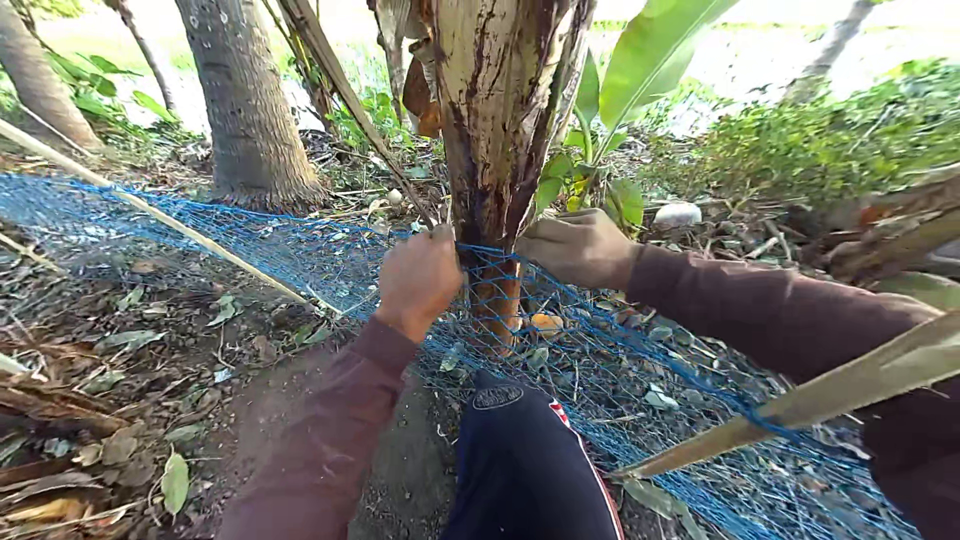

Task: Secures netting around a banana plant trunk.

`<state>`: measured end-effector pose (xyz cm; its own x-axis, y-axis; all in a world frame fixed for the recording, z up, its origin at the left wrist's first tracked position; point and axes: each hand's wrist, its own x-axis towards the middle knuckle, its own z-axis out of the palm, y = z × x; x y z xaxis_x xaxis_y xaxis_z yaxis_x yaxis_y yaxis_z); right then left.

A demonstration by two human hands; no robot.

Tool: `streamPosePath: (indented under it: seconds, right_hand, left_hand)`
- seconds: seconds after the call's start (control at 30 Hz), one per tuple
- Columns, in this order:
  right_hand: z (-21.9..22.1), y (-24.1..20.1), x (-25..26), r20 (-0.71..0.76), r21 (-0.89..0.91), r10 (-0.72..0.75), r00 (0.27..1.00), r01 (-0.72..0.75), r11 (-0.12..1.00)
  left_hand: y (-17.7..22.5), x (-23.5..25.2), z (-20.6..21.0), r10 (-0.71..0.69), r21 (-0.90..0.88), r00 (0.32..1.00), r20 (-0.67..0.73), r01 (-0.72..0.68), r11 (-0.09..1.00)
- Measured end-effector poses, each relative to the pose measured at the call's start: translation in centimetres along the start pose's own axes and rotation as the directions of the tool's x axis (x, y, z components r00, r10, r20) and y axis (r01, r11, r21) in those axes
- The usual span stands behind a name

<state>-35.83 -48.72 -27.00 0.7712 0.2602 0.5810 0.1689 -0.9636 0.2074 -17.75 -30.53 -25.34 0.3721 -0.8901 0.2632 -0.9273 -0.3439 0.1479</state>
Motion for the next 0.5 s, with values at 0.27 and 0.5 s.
streamPosePath:
  seconds: [0.27, 0.5]
  right_hand:
    - [1.7, 2.0, 0.4, -0.034, -0.08, -0.214, 0.976, 0.21, 0.974]
    - [2.1, 0.7, -0.1, -0.139, -0.093, -0.083, 0.987, 0.07, 0.993]
  left_hand:
    - [-0.7, -0.7, 0.7, -0.007, -0.056, 0.995, -0.1, 0.001, 0.998]
    - [-0.6, -1.3, 1.2, -0.016, -0.139, 0.988, -0.155, -0.006, 0.99]
